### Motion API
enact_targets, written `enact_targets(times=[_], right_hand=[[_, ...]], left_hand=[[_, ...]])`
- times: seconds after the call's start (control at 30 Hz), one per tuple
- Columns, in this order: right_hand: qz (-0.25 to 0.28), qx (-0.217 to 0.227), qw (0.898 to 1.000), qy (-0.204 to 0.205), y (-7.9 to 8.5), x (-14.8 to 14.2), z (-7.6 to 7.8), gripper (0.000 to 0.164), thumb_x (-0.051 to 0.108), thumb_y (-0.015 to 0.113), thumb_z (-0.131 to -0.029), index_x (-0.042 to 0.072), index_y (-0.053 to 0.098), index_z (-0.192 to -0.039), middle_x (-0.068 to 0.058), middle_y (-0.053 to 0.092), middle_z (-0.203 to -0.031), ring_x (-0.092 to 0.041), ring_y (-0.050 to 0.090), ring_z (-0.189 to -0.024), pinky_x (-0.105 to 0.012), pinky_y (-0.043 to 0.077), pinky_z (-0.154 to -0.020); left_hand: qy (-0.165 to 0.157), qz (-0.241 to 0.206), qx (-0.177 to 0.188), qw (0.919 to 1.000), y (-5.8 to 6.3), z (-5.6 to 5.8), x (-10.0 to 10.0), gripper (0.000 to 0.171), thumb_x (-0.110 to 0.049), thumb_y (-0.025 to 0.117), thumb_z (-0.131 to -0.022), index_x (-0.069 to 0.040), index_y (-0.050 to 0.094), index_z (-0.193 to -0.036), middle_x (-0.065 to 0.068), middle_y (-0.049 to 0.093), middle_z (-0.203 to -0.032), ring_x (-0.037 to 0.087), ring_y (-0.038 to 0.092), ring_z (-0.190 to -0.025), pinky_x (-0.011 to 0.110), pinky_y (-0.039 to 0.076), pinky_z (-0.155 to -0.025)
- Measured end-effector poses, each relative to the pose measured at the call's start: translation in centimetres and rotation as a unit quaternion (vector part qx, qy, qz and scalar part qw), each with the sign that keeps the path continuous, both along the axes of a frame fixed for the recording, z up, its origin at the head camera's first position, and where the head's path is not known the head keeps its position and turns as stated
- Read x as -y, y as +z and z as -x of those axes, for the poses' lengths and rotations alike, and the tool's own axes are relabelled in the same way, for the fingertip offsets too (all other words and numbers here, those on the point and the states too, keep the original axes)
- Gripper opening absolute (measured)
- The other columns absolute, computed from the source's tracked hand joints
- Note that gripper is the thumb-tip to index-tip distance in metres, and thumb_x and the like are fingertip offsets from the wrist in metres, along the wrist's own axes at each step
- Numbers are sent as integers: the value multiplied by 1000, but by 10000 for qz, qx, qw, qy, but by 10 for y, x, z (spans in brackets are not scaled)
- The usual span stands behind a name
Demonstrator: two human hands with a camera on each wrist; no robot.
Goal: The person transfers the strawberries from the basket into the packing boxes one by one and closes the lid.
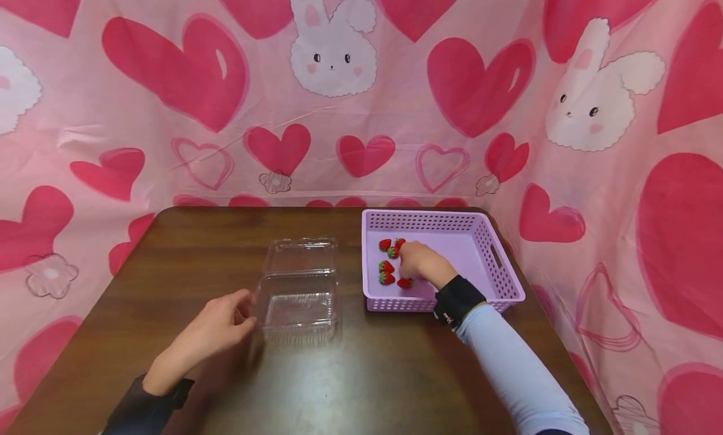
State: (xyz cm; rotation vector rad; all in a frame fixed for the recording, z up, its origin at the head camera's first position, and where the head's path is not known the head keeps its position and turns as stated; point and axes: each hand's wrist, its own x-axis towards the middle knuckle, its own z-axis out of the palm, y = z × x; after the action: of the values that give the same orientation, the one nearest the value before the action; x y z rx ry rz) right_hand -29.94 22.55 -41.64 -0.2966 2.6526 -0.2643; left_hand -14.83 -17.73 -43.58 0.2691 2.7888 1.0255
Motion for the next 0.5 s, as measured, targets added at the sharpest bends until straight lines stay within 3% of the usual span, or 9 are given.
enact_targets(times=[0.2, 0.5], right_hand=[[194, 166, 9995, -168, -2, -3, -5, 11, 5, 73, -86, 3, 67, -96, -9, 62, -86, -23, 59, -71, -33, 49, -56], [303, 303, 9990, -143, -9, -5, -10, 23, 6, 77, -90, 0, 68, -111, -10, 65, -91, -26, 63, -76, -38, 57, -64]], left_hand=[[155, -154, 189, 9996, -3, -2, -2, 53, -8, 75, -94, 5, 53, -141, 7, 59, -89, 20, 54, -71, 34, 50, -60], [320, -359, 316, 9983, -12, -4, -5, 58, -5, 75, -93, 3, 49, -145, 7, 56, -87, 20, 55, -72, 33, 51, -58]])
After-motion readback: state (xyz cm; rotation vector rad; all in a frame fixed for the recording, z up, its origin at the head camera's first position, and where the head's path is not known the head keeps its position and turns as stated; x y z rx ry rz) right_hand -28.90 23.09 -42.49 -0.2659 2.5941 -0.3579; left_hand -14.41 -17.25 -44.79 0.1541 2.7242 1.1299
